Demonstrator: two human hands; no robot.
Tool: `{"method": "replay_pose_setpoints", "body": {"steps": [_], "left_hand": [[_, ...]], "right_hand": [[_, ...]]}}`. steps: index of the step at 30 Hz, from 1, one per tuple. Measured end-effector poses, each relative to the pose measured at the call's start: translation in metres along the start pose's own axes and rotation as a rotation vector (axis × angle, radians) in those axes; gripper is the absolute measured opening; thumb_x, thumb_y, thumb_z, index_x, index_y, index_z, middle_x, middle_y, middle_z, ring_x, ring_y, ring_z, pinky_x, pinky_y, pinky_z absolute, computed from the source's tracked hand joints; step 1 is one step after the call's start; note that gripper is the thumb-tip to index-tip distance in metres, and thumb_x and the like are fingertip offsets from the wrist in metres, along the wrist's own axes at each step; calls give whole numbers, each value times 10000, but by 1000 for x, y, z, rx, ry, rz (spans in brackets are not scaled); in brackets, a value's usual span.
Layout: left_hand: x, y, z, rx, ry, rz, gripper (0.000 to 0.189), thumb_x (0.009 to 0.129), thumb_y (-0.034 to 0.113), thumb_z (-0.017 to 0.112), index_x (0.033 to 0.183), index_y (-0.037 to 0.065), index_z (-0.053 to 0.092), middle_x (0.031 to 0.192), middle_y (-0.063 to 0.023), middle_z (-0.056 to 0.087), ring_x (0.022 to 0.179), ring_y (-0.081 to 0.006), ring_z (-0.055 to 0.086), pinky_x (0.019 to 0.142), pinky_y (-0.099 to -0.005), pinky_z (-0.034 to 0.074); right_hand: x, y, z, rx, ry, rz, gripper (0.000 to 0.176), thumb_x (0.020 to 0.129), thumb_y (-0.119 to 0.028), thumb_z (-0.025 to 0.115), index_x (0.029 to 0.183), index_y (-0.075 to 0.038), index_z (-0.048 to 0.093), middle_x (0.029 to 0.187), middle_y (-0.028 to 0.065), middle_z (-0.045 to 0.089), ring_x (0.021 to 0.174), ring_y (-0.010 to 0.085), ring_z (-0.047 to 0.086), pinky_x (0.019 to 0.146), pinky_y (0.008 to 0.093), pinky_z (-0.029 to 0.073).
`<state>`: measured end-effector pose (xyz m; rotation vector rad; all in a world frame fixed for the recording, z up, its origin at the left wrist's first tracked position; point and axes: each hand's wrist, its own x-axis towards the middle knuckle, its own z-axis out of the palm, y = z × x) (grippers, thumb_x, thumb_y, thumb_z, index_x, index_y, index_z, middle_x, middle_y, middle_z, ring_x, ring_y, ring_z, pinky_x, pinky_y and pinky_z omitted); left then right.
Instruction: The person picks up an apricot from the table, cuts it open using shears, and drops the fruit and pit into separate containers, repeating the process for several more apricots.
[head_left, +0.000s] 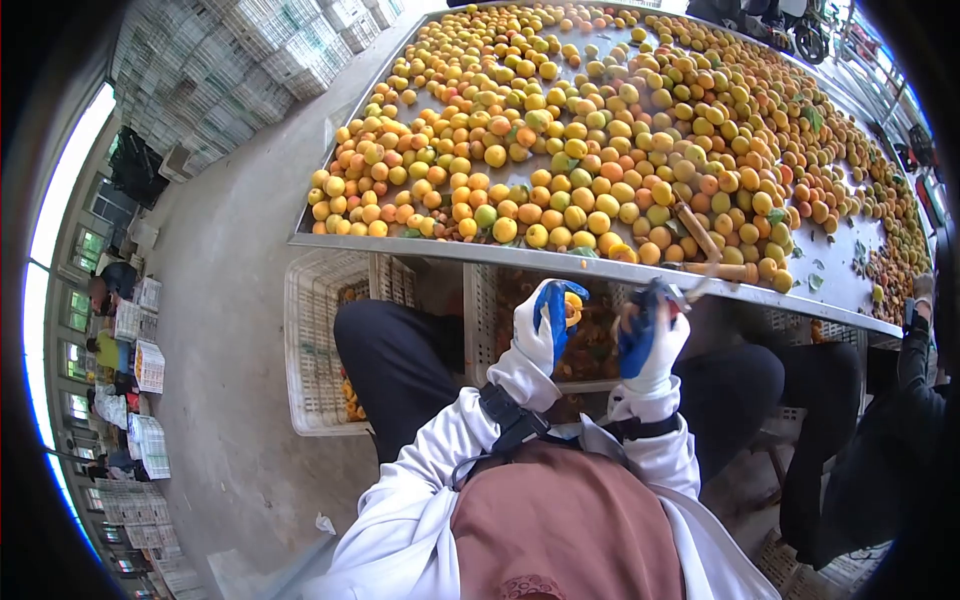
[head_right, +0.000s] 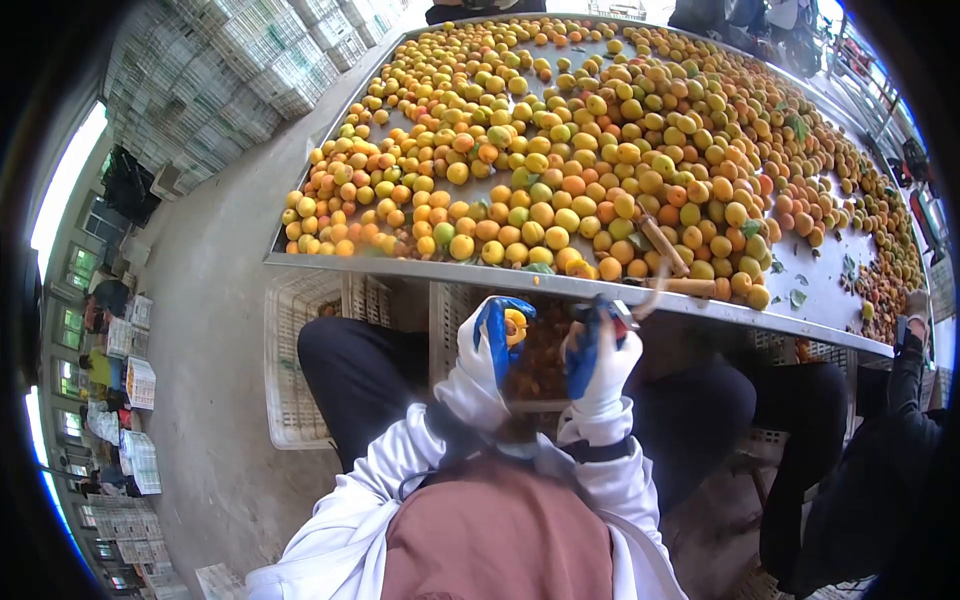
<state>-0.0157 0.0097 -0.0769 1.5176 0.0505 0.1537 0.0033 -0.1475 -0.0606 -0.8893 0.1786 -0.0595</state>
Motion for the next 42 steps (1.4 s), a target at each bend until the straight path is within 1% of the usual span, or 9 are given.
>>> {"method": "replay_pose_setpoints", "body": {"steps": [4,7,19,22,26,32,36,38,42], "left_hand": [[6,8,2,38,60,181,347,1057,305,465,1134,16,640,902,-77,687,797,-124,639,742,-280,530],[9,23,3,360,80,372,346,1032,256,488,1246,10,602,1075,-199,692,955,-327,709,804,-357,554],[10,12,3,701,71,411,314,945,198,562,1163,-13,638,982,-215,698,874,-385,691,783,-408,551],[10,13,4,664,98,405,314,937,186,570,1170,-15,635,988,-218,698,901,-387,694,803,-401,551],[12,34,-3,650,-22,423,341,947,146,550,1237,-26,608,1093,-249,676,1004,-404,674,882,-408,538],[13,21,-5,547,-34,404,300,1025,214,505,1190,8,649,1055,-190,705,912,-303,709,799,-360,546],[18,6,-9,-138,-37,-94,467,1069,397,421,1056,18,694,802,-17,659,698,-73,598,625,-217,475],[21,7,-13,-145,-78,-158,507,1055,460,417,1033,38,698,758,-4,636,628,-59,561,537,-207,433],[18,15,-15,-158,-113,-245,464,1057,411,448,996,25,698,799,11,658,657,-42,565,585,-201,451]], "right_hand": [[-11,9,12,-610,-169,-109,242,907,-134,720,1082,26,672,917,12,688,853,71,588,779,229,489],[-18,19,21,-542,-238,-56,304,869,-96,752,1127,22,643,962,35,701,880,90,617,786,261,511],[-24,26,23,-1021,-102,-483,147,812,-86,714,922,-22,640,812,190,652,736,394,645,654,407,510],[-21,28,17,-1005,-142,-329,166,813,-89,715,946,-12,654,811,199,666,752,387,661,673,396,522],[-14,33,9,-732,-250,-61,246,876,-43,720,1102,32,659,955,53,711,868,77,605,799,271,518],[-18,17,15,-735,-347,-160,167,871,-78,713,973,2,609,816,14,626,766,84,546,720,262,485],[-19,10,11,-545,-335,-101,183,854,-100,709,990,-1,636,825,37,658,729,132,602,673,289,504],[-14,-7,1,-284,-285,320,173,894,-96,669,1037,2,665,895,16,672,803,85,617,716,231,498],[-5,-8,-1,-334,-272,62,180,892,-70,659,1044,26,661,838,19,676,753,90,617,692,242,500]]}}
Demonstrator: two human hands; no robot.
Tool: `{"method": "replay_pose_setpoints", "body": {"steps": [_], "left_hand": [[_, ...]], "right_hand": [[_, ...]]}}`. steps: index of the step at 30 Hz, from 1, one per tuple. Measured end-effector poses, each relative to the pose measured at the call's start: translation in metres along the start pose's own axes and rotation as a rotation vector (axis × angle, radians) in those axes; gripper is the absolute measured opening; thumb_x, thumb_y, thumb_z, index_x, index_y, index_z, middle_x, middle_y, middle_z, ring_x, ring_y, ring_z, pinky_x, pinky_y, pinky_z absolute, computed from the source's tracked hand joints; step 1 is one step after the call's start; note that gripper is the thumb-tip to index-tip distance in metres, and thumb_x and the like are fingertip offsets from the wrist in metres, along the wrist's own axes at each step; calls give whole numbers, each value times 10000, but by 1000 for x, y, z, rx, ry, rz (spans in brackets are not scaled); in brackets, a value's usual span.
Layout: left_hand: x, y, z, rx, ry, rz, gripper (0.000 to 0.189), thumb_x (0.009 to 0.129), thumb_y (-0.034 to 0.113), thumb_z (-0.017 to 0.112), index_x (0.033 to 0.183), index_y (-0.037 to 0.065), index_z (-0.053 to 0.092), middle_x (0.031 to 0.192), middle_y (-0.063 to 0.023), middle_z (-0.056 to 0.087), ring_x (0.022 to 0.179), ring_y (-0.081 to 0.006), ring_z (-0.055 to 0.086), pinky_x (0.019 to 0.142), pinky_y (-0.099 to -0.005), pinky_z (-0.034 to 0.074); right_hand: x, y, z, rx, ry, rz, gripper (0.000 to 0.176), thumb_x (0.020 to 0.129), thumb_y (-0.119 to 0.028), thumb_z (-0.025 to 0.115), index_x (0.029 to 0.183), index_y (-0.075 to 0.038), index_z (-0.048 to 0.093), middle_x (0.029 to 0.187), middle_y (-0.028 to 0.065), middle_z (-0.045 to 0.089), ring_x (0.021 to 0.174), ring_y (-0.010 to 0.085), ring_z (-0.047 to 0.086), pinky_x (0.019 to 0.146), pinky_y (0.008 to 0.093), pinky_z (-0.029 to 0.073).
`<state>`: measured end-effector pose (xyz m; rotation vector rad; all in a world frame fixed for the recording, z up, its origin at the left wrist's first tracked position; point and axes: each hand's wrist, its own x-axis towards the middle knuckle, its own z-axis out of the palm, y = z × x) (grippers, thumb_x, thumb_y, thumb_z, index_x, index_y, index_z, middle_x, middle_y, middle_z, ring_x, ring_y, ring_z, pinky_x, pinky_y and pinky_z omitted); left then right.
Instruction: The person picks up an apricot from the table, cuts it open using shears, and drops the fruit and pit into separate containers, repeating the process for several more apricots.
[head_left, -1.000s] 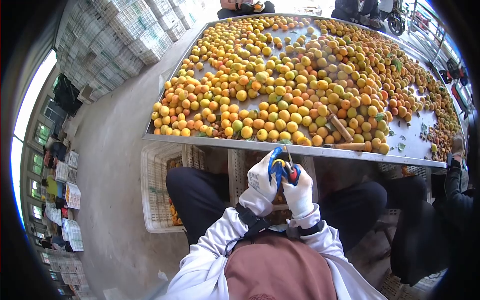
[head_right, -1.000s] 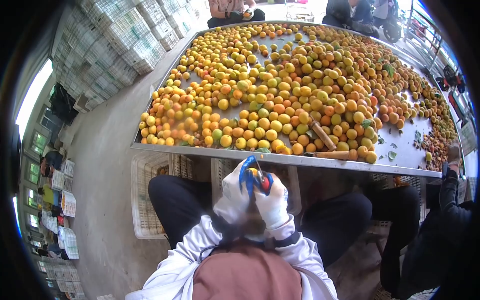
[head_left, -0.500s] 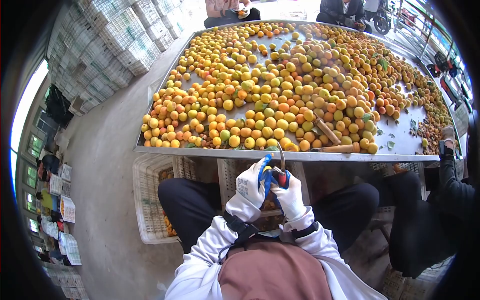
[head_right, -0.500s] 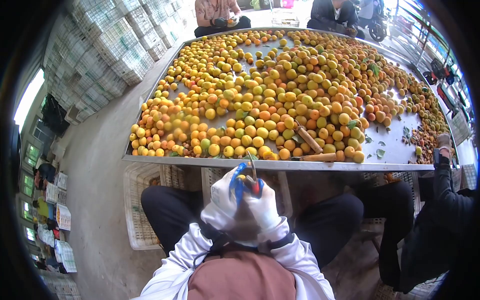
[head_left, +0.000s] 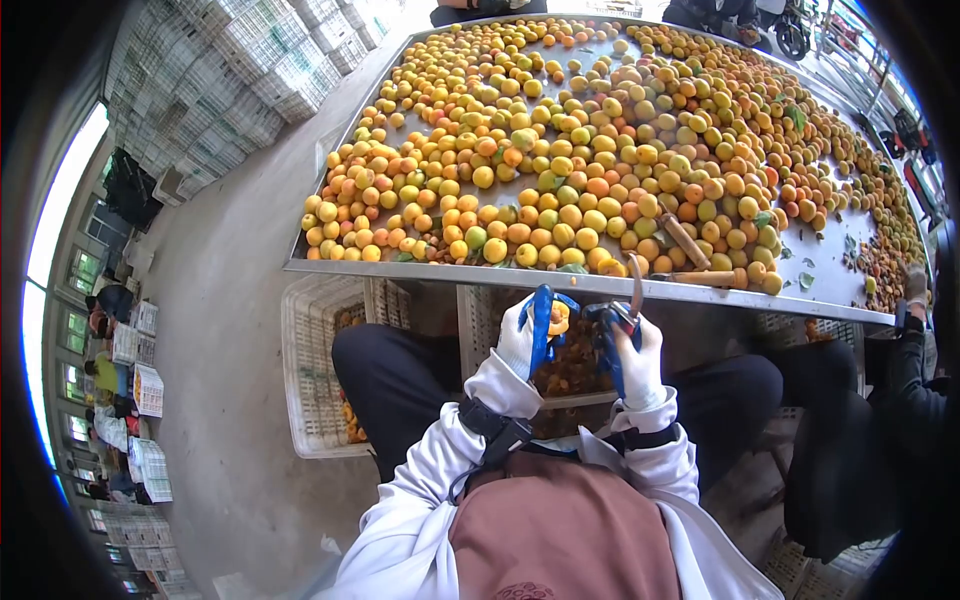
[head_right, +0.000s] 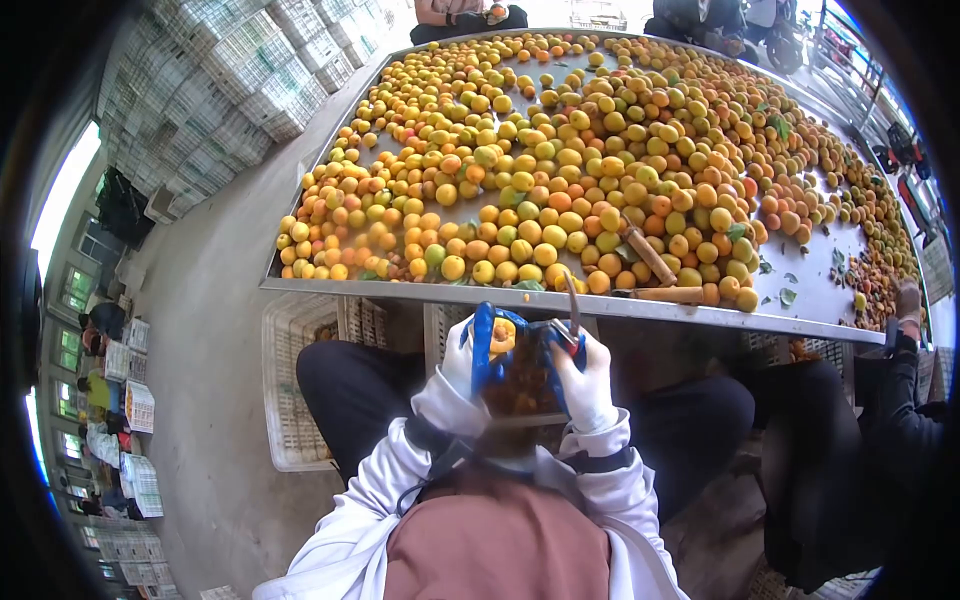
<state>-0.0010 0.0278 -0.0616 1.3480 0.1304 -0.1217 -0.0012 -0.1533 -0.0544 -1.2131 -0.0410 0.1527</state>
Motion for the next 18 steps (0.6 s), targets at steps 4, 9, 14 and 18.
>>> {"method": "replay_pose_setpoints", "body": {"steps": [4,9,14,18], "left_hand": [[-1,-14,15,-112,62,-6,389,1053,366,479,1034,28,672,855,-10,669,719,-67,588,652,-241,488],[4,-34,6,331,171,254,294,1049,239,483,1067,-4,645,904,-53,678,821,-104,607,717,-274,495],[10,-28,15,92,139,275,224,996,153,503,1037,12,674,834,-90,699,777,-130,655,706,-300,516],[5,-15,14,367,123,308,274,1026,214,495,1024,0,666,847,-114,704,773,-180,682,720,-302,523]], "right_hand": [[1,3,15,-622,47,-345,276,802,-89,737,1062,-13,686,908,176,696,809,287,696,741,342,538],[-2,11,23,-844,9,-473,443,746,-95,763,1172,-64,648,1001,180,680,884,364,675,762,405,547],[-10,14,25,-922,22,-458,429,727,-59,755,1136,-26,629,955,190,659,870,401,658,739,435,535],[-3,16,25,-651,19,-292,355,792,-92,747,1119,-17,630,953,194,684,905,366,685,769,387,537]]}}
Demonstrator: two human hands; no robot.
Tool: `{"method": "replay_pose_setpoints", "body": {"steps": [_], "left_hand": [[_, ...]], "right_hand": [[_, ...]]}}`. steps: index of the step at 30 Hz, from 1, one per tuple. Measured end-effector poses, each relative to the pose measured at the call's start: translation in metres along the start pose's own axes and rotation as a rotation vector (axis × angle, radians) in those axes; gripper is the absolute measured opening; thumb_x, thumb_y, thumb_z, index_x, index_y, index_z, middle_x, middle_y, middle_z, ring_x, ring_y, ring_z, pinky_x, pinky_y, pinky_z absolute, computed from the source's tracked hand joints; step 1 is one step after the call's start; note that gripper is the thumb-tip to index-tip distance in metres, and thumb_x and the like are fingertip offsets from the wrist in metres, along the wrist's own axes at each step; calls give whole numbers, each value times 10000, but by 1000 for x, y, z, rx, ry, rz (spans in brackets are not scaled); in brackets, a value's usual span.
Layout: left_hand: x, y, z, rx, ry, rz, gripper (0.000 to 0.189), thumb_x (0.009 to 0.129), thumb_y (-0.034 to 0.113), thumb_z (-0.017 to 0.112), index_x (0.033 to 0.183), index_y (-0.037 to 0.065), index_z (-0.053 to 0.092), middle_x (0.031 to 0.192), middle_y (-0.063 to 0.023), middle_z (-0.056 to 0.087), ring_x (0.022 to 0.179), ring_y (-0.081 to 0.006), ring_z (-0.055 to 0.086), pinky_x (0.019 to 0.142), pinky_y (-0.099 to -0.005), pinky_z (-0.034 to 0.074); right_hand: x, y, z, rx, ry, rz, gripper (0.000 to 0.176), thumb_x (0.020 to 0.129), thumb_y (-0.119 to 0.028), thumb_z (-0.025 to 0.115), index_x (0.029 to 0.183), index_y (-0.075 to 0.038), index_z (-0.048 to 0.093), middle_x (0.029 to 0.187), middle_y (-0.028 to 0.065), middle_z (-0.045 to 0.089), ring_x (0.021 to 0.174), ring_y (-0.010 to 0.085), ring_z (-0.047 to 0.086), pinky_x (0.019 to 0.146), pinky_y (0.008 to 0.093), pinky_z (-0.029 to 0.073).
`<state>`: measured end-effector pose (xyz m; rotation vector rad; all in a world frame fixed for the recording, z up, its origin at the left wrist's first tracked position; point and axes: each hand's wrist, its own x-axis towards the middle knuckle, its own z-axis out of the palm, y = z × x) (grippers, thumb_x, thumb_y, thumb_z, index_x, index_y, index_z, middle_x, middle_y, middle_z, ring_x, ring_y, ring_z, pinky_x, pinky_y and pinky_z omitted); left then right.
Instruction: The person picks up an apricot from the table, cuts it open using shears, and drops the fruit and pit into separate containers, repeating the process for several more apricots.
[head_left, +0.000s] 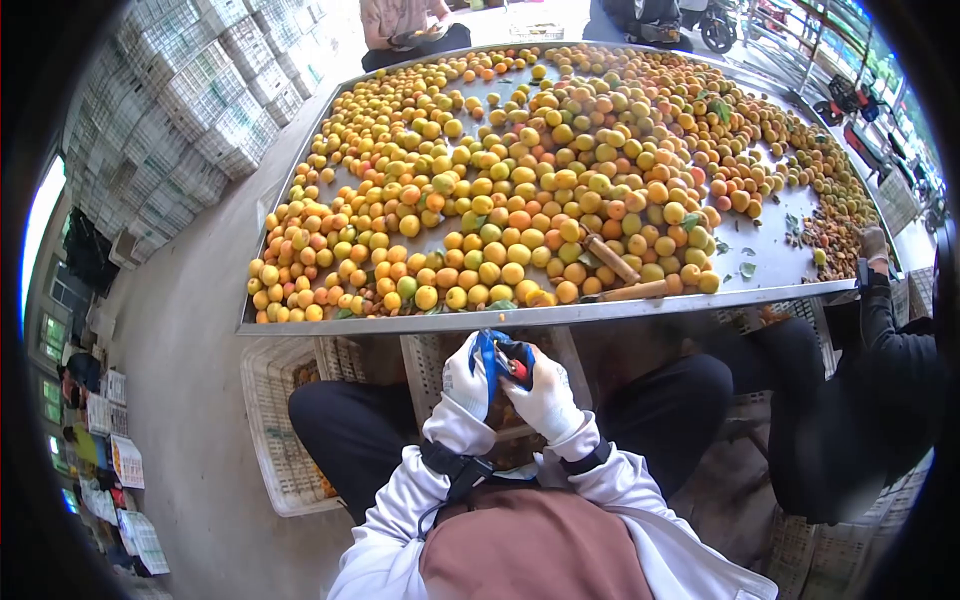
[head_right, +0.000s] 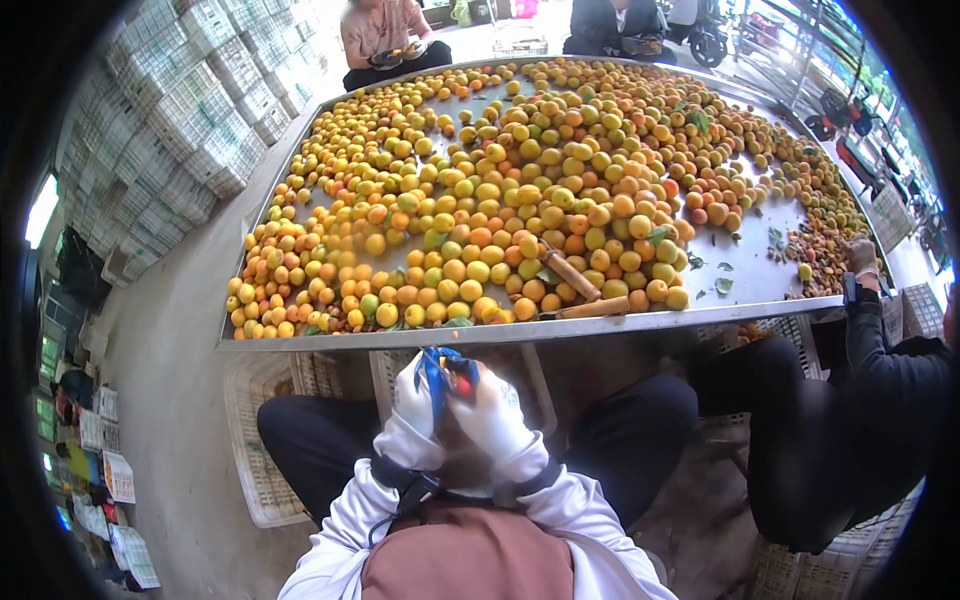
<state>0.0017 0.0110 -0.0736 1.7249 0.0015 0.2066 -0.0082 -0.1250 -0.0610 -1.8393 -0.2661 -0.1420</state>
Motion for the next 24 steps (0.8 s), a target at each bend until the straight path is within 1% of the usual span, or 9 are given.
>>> {"method": "replay_pose_setpoints", "body": {"steps": [5,7,10,14,16,18,20,22,24], "left_hand": [[-2,-3,-5,27,-56,-26,302,1052,220,467,1011,-9,661,829,-118,698,752,-177,671,710,-307,520],[-3,-5,-7,41,-58,-12,306,1055,221,465,1011,-11,660,825,-119,697,747,-172,666,705,-306,517],[-5,-6,-8,8,-79,-41,318,1061,229,460,1014,-15,657,830,-120,698,748,-161,659,698,-306,512],[-5,-12,-10,-15,-105,-28,332,1063,245,457,1022,-17,656,851,-114,700,760,-152,657,714,-302,520],[-5,-18,-10,-25,-94,-31,330,1062,248,461,1028,-17,654,860,-110,701,762,-151,656,720,-301,523],[-5,-17,-14,-96,-171,-8,328,1054,267,483,1037,-13,654,878,-89,704,773,-142,659,728,-295,525],[-3,-6,-18,-160,-237,-29,330,1044,286,509,1037,-11,653,888,-71,701,779,-134,663,707,-273,520],[1,15,-21,-360,-154,-308,351,1036,322,522,1004,9,676,788,-47,664,677,-112,640,597,-234,507],[6,36,-39,-415,-145,-362,352,1033,335,522,983,27,685,708,-39,631,564,-111,599,503,-248,485]], "right_hand": [[3,11,-3,111,-81,137,290,838,-126,755,1060,0,618,874,136,689,785,194,665,750,323,520],[5,15,-3,194,-125,150,274,843,-147,768,1008,0,605,812,65,648,744,105,564,715,295,503],[6,19,-2,261,-164,173,276,853,-177,770,984,-6,598,783,20,606,736,79,506,690,283,491],[3,14,-5,189,-212,216,282,833,-157,770,1004,-9,602,782,70,632,705,129,560,689,300,498],[-1,15,0,-73,-101,-34,286,807,-126,766,1017,-13,607,790,133,642,693,213,610,692,321,507],[-2,6,-4,-89,-105,-38,286,785,-91,757,1023,-14,620,811,185,637,715,291,632,704,337,514],[-1,-3,-8,125,-133,100,270,794,-87,756,1020,-7,631,811,153,655,726,227,639,708,329,514],[-6,-9,-6,520,-114,212,216,882,-113,727,1062,-12,663,827,2,669,722,84,598,653,263,507],[-9,-9,-12,669,-116,292,218,912,-157,718,1085,-29,685,833,-14,664,679,62,587,596,217,478]]}}
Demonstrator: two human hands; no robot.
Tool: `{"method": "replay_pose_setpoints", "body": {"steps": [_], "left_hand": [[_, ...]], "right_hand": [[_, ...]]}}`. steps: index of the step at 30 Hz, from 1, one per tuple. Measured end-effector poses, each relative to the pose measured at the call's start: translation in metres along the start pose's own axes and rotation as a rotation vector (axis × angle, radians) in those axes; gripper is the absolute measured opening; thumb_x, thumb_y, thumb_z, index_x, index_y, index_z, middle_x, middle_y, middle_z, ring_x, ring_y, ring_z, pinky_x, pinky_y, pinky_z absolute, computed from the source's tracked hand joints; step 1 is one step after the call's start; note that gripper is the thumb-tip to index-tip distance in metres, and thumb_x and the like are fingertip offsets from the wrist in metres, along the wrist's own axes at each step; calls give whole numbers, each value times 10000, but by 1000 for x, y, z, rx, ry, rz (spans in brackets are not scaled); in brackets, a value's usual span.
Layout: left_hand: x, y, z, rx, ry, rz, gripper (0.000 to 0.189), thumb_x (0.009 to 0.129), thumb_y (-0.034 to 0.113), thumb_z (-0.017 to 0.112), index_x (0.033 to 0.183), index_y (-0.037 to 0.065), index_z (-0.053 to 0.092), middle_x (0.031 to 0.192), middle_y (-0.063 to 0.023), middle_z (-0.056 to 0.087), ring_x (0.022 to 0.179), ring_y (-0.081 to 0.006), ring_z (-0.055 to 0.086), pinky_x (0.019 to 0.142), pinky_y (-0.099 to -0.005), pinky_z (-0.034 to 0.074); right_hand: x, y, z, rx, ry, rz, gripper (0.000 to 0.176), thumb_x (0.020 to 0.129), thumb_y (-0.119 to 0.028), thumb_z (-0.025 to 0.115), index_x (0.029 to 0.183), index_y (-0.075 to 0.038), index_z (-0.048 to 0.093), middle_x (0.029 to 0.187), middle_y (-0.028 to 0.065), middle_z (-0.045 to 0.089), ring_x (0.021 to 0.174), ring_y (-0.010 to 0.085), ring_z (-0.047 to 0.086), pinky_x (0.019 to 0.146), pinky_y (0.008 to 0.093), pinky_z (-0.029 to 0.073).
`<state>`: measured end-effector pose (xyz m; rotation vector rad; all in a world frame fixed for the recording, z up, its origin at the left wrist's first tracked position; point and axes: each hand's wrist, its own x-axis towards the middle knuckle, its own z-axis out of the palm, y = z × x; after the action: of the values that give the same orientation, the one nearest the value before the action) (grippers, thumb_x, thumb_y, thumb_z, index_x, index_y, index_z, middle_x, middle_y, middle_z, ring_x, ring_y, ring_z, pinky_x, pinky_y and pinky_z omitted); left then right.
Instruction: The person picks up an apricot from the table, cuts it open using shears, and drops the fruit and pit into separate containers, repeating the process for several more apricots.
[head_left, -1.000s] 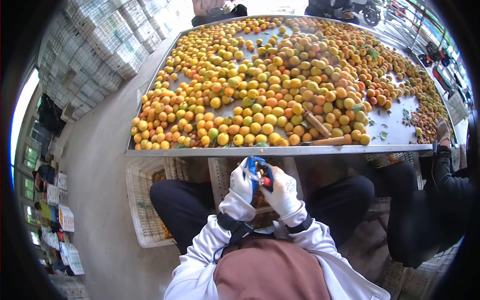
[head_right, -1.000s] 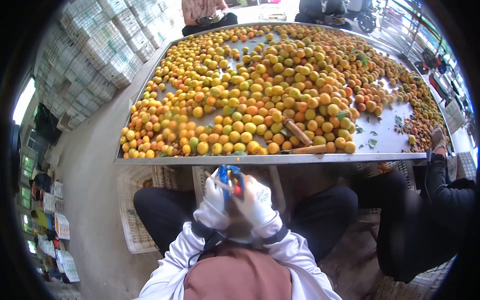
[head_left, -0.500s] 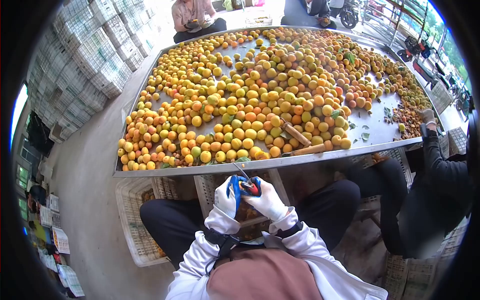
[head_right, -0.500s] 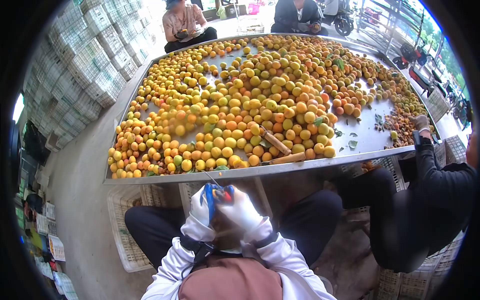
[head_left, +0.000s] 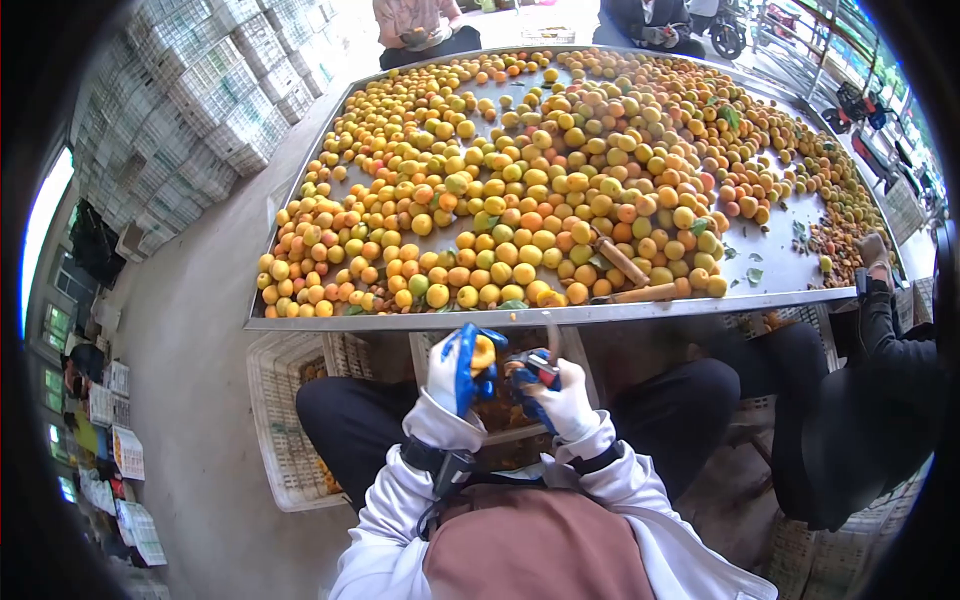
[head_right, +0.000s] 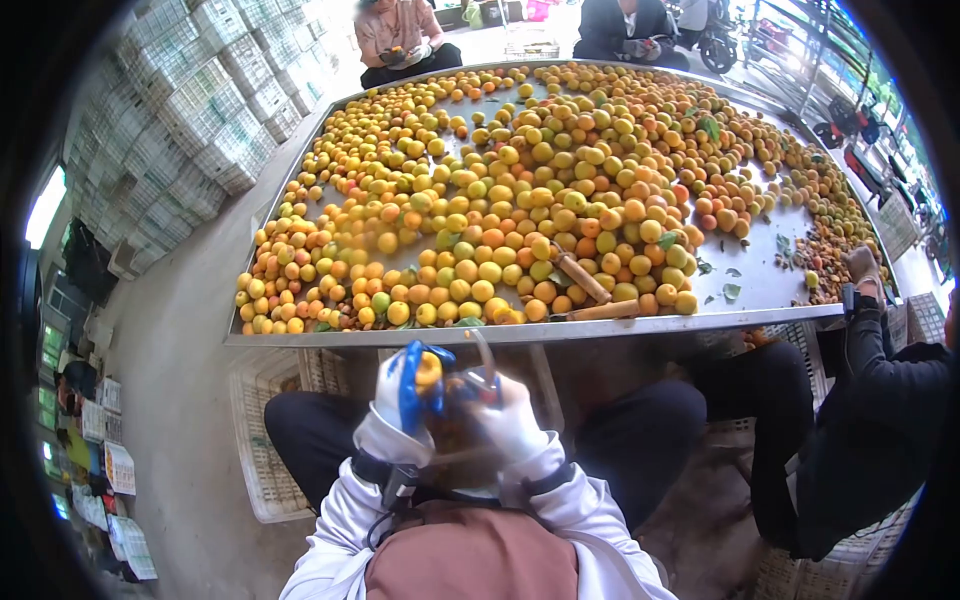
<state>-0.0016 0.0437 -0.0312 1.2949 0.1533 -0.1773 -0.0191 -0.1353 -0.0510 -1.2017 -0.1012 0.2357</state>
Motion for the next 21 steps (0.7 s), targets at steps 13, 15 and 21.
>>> {"method": "replay_pose_setpoints", "body": {"steps": [13,15,21], "left_hand": [[-105,154,-229,2052,826,329,298,892,255,672,1146,100,651,1087,-132,642,998,-333,620,887,-444,483],[-68,155,-176,1906,678,435,395,854,231,713,1214,98,620,1181,-166,632,1094,-363,605,954,-452,464],[104,133,3,1744,46,846,566,832,266,743,1336,100,546,1335,-184,554,1226,-364,526,1032,-459,403]], "right_hand": [[-4,-37,-17,-777,40,-194,338,838,-178,740,1125,-47,619,903,184,687,829,381,682,721,419,539],[-2,-42,-17,-701,31,-208,317,840,-166,736,1110,-46,623,900,183,684,820,382,680,714,416,536],[-1,-48,-24,-639,118,-255,253,853,-49,674,1096,-7,618,956,196,660,838,388,667,734,403,533]]}}
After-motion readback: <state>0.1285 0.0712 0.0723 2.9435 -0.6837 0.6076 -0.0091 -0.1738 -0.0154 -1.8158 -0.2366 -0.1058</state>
